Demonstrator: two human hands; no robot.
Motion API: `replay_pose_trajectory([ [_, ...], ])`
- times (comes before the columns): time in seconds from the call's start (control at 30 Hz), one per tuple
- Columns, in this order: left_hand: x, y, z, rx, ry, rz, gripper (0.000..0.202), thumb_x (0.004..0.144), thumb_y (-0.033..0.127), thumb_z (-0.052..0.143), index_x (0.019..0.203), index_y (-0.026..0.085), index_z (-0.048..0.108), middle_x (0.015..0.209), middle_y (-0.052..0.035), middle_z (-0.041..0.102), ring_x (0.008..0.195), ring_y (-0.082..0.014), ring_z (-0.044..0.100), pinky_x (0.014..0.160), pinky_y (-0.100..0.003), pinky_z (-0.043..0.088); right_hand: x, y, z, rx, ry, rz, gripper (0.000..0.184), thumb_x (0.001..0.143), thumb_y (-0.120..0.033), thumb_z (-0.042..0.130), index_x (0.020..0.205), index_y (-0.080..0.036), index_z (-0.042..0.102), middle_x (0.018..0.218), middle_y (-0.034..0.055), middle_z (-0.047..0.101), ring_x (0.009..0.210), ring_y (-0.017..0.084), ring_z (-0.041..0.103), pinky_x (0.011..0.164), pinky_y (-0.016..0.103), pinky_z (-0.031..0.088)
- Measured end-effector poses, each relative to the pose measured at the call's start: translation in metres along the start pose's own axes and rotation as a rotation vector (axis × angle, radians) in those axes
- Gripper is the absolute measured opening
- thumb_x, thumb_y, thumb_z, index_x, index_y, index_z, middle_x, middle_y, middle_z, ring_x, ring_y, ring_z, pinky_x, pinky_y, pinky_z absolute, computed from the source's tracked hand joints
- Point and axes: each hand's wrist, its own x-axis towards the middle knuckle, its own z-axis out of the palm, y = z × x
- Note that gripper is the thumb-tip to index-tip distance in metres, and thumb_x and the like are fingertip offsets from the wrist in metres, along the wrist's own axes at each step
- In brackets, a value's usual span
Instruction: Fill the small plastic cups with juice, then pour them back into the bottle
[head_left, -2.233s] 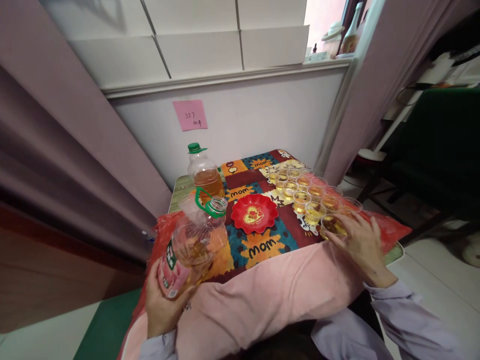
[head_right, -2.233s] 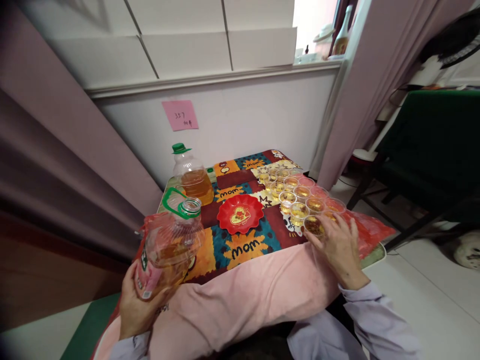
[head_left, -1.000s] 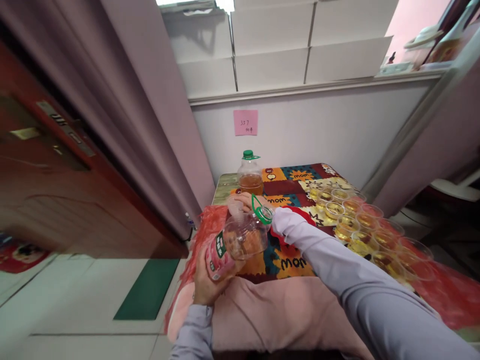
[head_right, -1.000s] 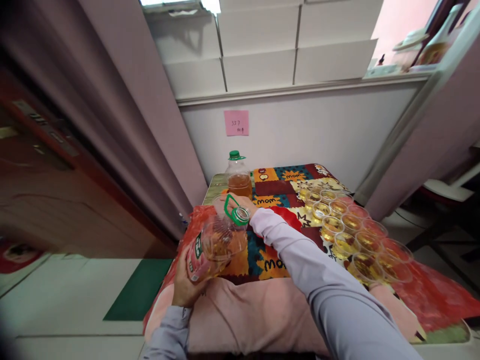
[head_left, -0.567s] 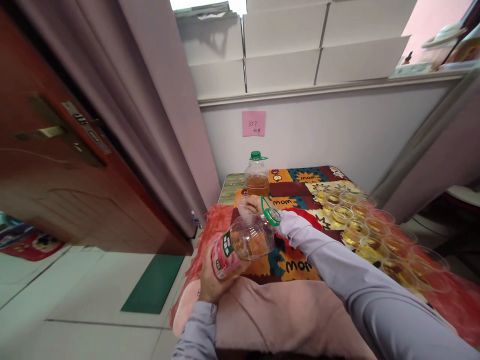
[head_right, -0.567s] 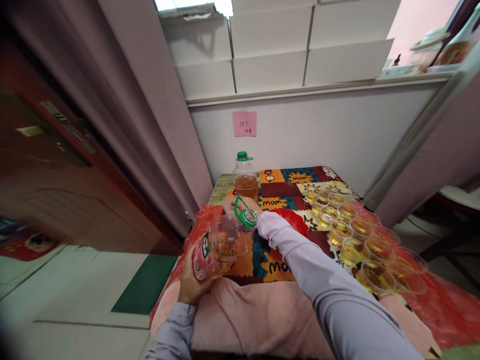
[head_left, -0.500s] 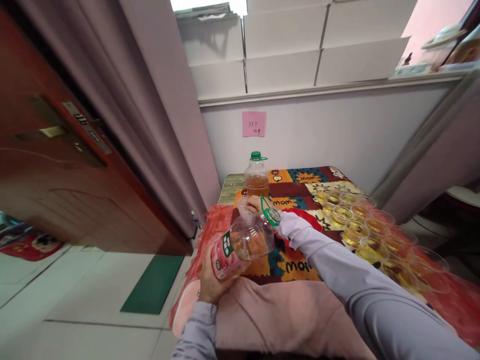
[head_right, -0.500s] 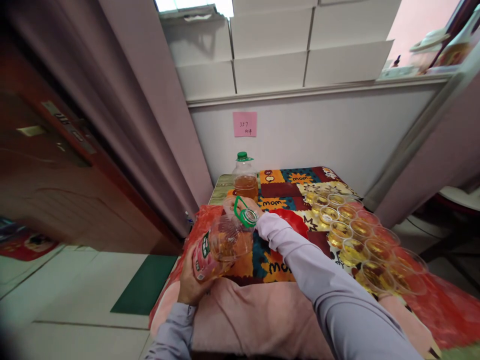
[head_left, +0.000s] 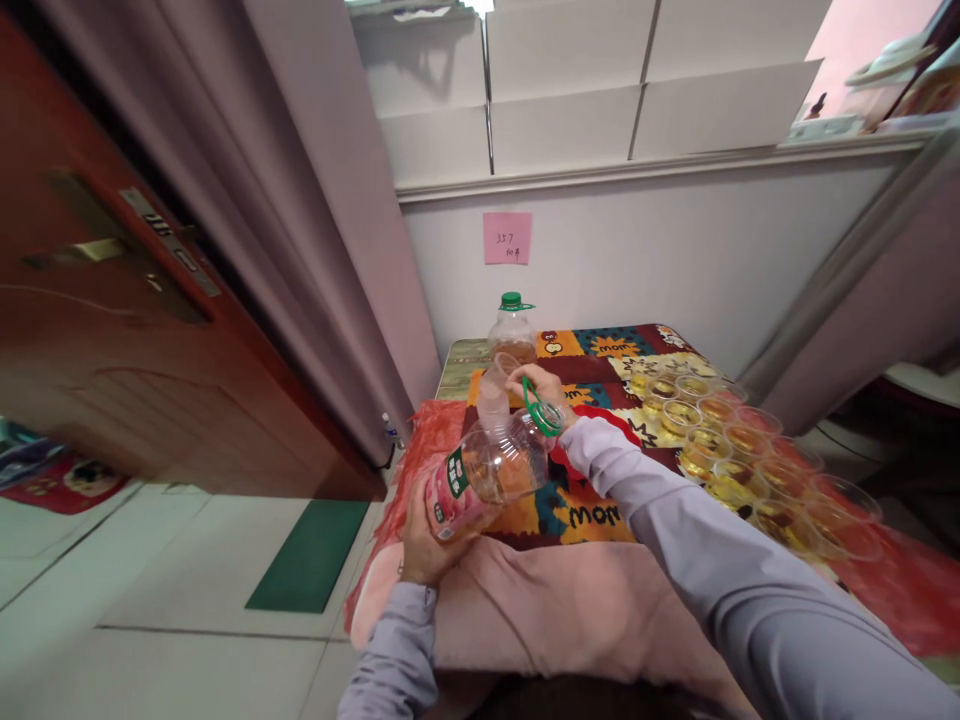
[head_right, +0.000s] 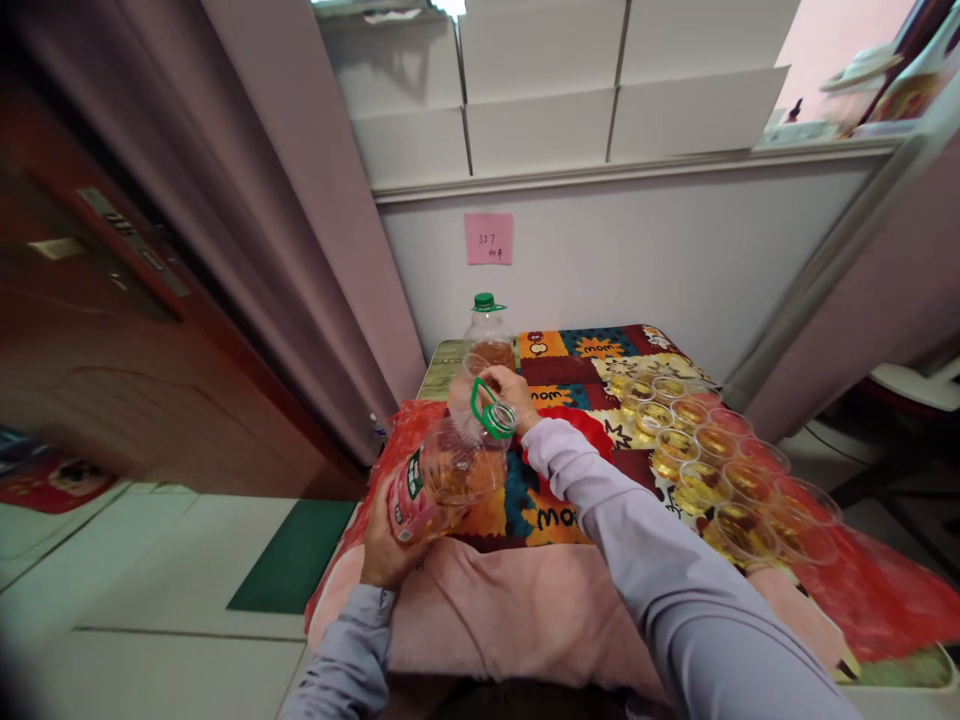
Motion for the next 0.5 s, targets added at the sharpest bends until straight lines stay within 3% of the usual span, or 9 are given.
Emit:
replay_pose_trajectory([
  [0.17, 0.002, 0.003, 0.004, -0.047, -0.003, -0.037, 0.108, 0.068, 0.054, 0.095, 0.158, 0.021, 0.045, 0.159, -0.0230, 0.059, 0.146, -0.0428, 0.060, 0.123, -0.064, 0.048, -0.026, 0.006, -0.074, -0.019, 0.198, 0.083, 0.031, 0.107, -0.041, 0.052, 0.110, -0.019, 0.073, 0.105, 0.0099, 0.077, 0.089, 0.022, 0.073, 0.082, 0.034, 0.058],
  [0.3, 0.003, 0.002, 0.006, -0.064, 0.018, -0.056, 0.111, 0.067, 0.060, 0.094, 0.158, 0.018, 0.045, 0.160, -0.0235, 0.057, 0.144, -0.0430, 0.062, 0.120, -0.061, 0.052, -0.082, 0.022, -0.125, -0.253, 0.085, 0.057, 0.017, 0.102, -0.031, 0.064, 0.099, -0.023, 0.078, 0.107, 0.0096, 0.078, 0.096, 0.025, 0.074, 0.088, 0.037, 0.058],
  [0.37, 0.003, -0.001, 0.007, -0.043, 0.027, -0.070, 0.110, 0.067, 0.059, 0.094, 0.157, 0.018, 0.046, 0.159, -0.0227, 0.057, 0.142, -0.0427, 0.063, 0.119, -0.060, 0.054, -0.112, 0.032, -0.129, -0.328, -0.024, 0.071, 0.018, 0.102, -0.028, 0.063, 0.095, -0.024, 0.079, 0.115, 0.0110, 0.078, 0.099, 0.025, 0.075, 0.089, 0.038, 0.059],
  [0.5, 0.002, -0.010, 0.003, 0.034, 0.014, -0.090, 0.118, 0.059, 0.062, 0.097, 0.157, 0.020, 0.047, 0.159, -0.0223, 0.057, 0.146, -0.0455, 0.059, 0.123, -0.065, 0.047, -0.149, 0.048, -0.110, -0.437, -0.137, 0.127, 0.020, 0.104, -0.025, 0.062, 0.100, -0.025, 0.081, 0.130, 0.0121, 0.077, 0.101, 0.025, 0.077, 0.087, 0.038, 0.063],
])
